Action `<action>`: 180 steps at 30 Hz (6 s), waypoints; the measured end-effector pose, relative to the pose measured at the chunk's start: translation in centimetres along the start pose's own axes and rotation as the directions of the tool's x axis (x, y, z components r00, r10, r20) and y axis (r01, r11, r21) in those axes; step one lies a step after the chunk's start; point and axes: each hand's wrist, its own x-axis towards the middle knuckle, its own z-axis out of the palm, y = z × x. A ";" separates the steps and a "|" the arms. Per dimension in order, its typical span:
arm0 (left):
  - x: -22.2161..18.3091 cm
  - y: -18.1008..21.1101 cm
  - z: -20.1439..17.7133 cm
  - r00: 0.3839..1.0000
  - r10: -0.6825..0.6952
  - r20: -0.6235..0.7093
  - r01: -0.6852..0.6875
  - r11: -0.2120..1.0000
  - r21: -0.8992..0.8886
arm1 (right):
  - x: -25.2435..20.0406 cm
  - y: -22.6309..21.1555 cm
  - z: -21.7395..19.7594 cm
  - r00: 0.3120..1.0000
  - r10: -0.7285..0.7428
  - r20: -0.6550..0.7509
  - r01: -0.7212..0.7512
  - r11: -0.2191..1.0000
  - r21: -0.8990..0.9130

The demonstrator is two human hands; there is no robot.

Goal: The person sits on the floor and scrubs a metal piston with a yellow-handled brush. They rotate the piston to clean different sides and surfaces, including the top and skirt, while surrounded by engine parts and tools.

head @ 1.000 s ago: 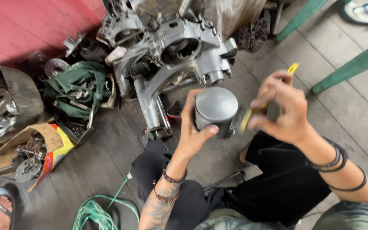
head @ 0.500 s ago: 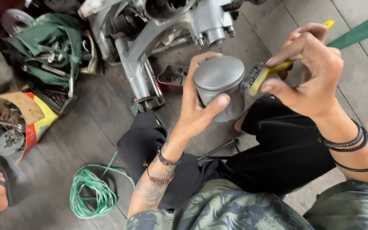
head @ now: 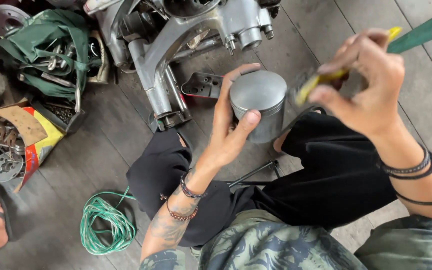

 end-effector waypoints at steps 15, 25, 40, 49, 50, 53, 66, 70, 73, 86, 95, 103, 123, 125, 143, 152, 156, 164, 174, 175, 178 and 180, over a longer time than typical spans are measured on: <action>0.2 0.3 -0.3 0.993 -0.072 0.098 0.080 0.994 -0.079 | 0.3 -3.7 0.5 0.996 -0.020 0.092 0.011 0.996 0.090; 0.9 -4.6 0.8 0.977 -0.199 -0.078 0.134 0.855 -0.501 | 1.9 -1.0 2.0 0.990 -0.093 -0.106 0.101 0.992 0.078; 4.3 0.0 -2.1 0.895 -0.411 -0.174 0.134 0.619 -0.774 | 12.4 -5.6 3.9 0.991 -0.013 0.130 0.006 0.998 0.055; 3.0 -3.0 -3.1 0.956 -0.243 -0.162 0.084 0.760 -0.644 | 5.9 0.2 5.5 0.987 -0.130 -0.091 0.136 0.989 0.058; 2.9 -2.6 -3.0 0.977 -0.158 -0.143 0.040 0.796 -0.605 | 5.6 -0.2 5.1 0.984 -0.157 -0.087 0.162 0.985 0.054; 2.3 -3.9 -2.5 0.992 -0.085 -0.096 0.020 0.840 -0.543 | 5.1 -0.5 3.8 0.983 -0.151 -0.102 0.154 0.988 0.025; 1.4 -3.8 -2.6 0.997 0.017 -0.081 -0.038 0.963 -0.269 | 3.4 -4.1 4.5 0.979 -0.185 -0.088 0.186 0.982 0.014; 1.5 -4.0 -3.0 0.995 0.035 -0.096 -0.056 0.973 -0.224 | 3.4 -1.9 4.2 0.977 -0.183 -0.113 0.181 0.983 -0.023; 1.7 -3.6 -2.8 0.994 0.032 -0.106 -0.056 0.971 -0.232 | 2.9 -3.2 5.1 0.979 -0.187 -0.087 0.187 0.982 -0.008; 1.3 -3.4 -2.8 0.990 0.090 -0.109 -0.114 0.965 -0.236 | 2.5 -1.8 4.2 0.978 -0.179 -0.106 0.175 0.983 -0.047; 1.6 -3.9 -3.1 0.987 0.113 -0.112 -0.139 0.956 -0.260 | 2.3 -2.1 4.6 0.980 -0.172 -0.104 0.169 0.985 -0.041; 1.6 -4.1 -3.1 0.987 0.096 -0.126 -0.126 0.959 -0.253 | 2.3 -1.7 4.3 0.978 -0.178 -0.108 0.174 0.983 -0.053; 1.7 -3.8 -2.3 0.988 0.018 -0.157 -0.073 0.932 -0.354 | 1.3 -2.4 5.4 0.980 -0.185 -0.079 0.184 0.983 -0.010; 1.5 -4.0 -2.1 0.988 0.015 -0.156 -0.071 0.930 -0.361 | 2.1 -0.7 4.3 0.980 -0.176 -0.090 0.174 0.984 -0.031; 1.5 -5.3 -2.7 0.993 0.047 -0.111 -0.082 0.937 -0.338 | 2.3 -0.6 3.8 0.979 -0.175 -0.107 0.168 0.983 -0.074; 1.3 -5.4 -2.9 0.993 0.024 -0.117 -0.065 0.932 -0.357 | 2.2 -0.9 3.6 0.984 -0.161 -0.083 0.155 0.985 -0.069; 1.4 -4.4 -2.8 0.989 0.017 -0.145 -0.073 0.917 -0.391 | 1.7 -2.7 4.6 0.986 -0.147 -0.083 0.146 0.989 -0.026; 1.7 -3.8 -2.9 0.988 0.011 -0.155 -0.060 0.946 -0.319 | 2.2 -2.5 4.4 0.987 -0.139 -0.084 0.134 0.989 -0.055; 1.4 -4.0 -2.9 0.991 -0.007 -0.137 -0.028 0.967 -0.254 | 2.0 -3.7 4.6 0.982 -0.175 -0.067 0.172 0.984 -0.046; 1.3 -4.1 -2.9 0.990 -0.013 -0.137 -0.022 0.967 -0.254 | 2.1 -2.6 4.2 0.983 -0.169 -0.067 0.167 0.985 -0.043; 1.4 -4.3 -2.8 0.991 -0.006 -0.135 -0.031 0.961 -0.274 | 2.2 -1.0 3.7 0.985 -0.146 -0.094 0.136 0.986 -0.099; 1.5 -4.5 -2.6 0.992 -0.012 -0.129 -0.026 0.956 -0.293 | 1.9 -1.9 4.3 0.988 -0.128 -0.087 0.125 0.991 -0.039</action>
